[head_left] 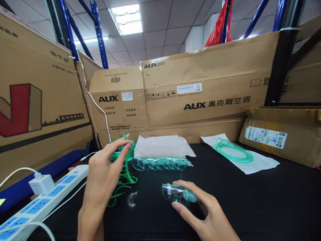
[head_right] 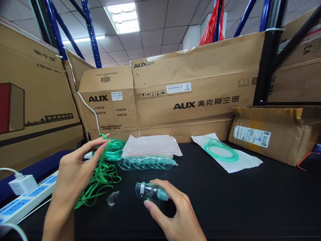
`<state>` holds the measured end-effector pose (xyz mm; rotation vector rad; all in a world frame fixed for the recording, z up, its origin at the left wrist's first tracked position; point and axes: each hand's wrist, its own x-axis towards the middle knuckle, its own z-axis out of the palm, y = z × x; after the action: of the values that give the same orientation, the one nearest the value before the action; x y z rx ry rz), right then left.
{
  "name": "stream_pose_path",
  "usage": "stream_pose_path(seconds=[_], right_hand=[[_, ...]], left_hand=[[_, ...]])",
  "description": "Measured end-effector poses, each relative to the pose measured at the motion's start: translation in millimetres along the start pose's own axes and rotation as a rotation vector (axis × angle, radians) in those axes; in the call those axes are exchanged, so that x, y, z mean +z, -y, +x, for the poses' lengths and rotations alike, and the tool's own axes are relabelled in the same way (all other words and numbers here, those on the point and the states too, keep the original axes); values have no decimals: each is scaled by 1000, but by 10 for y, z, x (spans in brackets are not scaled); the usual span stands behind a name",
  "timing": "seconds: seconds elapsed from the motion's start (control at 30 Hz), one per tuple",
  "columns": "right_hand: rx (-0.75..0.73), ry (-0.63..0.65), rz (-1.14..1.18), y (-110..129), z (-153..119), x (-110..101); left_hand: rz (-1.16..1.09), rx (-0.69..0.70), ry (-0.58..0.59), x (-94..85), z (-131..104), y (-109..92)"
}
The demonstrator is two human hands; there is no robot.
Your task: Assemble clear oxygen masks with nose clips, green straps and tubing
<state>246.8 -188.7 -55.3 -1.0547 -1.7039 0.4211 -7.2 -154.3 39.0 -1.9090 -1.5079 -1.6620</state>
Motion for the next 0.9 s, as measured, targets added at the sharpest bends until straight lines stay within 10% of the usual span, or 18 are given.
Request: stream_pose_path(seconds=[0.47,0.77,0.9], right_hand=[[236,-215,257,19,13,-91],[194,48,-75,11,-5,-19],[224,92,-144,7,11,-18]], left_hand=[[-91,54,622,580,-911,-304],[130,-151,336,157,-883,524],[113,-96,362,173,-797,467]])
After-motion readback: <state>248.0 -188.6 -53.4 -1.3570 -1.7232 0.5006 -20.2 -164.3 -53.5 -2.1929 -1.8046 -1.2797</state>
